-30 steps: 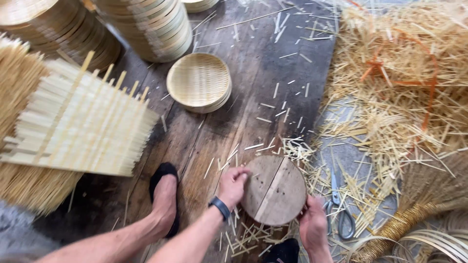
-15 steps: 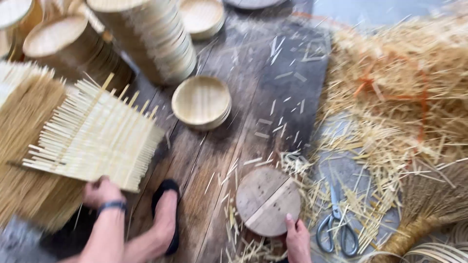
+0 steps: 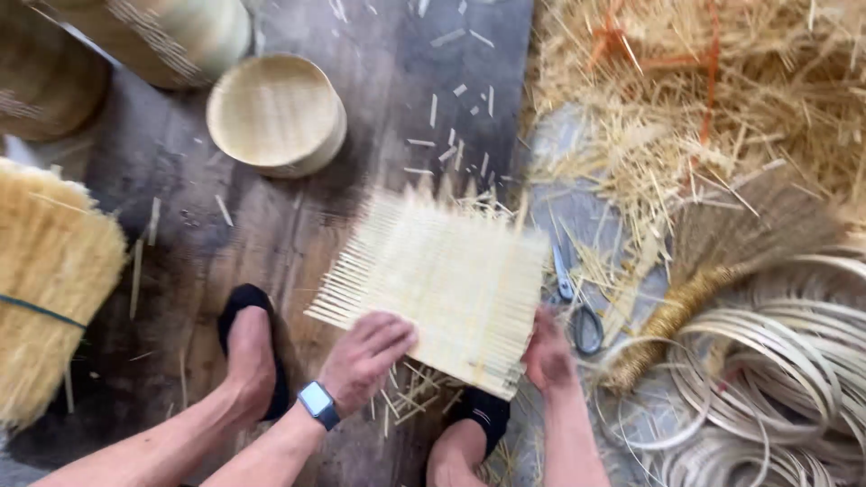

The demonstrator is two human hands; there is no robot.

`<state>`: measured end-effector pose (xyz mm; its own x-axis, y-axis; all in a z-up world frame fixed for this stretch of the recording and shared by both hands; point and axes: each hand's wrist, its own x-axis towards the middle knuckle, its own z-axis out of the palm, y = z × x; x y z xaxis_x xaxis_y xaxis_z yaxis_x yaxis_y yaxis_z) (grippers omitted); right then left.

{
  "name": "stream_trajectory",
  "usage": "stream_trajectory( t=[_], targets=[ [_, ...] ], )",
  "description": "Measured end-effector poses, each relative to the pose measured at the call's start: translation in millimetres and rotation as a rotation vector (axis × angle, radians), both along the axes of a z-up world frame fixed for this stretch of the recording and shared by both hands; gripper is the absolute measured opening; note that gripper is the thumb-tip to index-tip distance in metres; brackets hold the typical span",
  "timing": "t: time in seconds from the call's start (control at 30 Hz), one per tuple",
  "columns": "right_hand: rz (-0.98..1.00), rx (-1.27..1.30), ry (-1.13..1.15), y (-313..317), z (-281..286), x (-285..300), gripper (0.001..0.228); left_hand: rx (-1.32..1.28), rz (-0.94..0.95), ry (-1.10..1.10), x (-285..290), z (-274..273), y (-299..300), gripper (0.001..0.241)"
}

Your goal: The person sits on the floor of a bamboo craft workshop and assembles round woven bamboo sieves. They trim the protruding ends of a woven bamboo panel with scissors, press the panel over a round wooden mold, bend a thin bamboo rim ring around the panel edge, and fit the rim onto the woven disc, repeating the process for another panel.

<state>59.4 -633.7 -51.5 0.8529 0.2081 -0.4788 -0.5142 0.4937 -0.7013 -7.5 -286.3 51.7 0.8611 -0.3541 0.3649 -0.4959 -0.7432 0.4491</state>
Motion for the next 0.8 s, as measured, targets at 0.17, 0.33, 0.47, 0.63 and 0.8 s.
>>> stream_trajectory(
  t=[0.17, 0.33, 0.47, 0.63, 0.8],
  targets=[
    [0.023, -0.360, 0.101, 36.4, 43.4, 16.7, 0.046, -0.046, -0.080, 0.229, 13.9, -32.9, -4.8, 0.058],
    [0.004, -0.342, 0.098, 45.1, 58.5, 21.1, 0.041, -0.241, 0.848, 0.548, 86.5, -12.4, 28.5, 0.090],
    [0.007, -0.522, 0.075, 48.2, 55.2, 24.3, 0.035, -0.898, 0.690, 1.247, 108.9, -77.3, 62.1, 0.058],
    [-0.002, -0.604, 0.073, 51.2, 58.2, 20.5, 0.029, -0.971, 0.671, 1.340, 109.7, -60.4, 55.0, 0.044],
    [-0.019, -0.666, 0.056, 53.5, 59.6, 18.0, 0.028, -0.955, 0.675, 1.287, 108.0, -56.2, 52.2, 0.043]
  ],
)
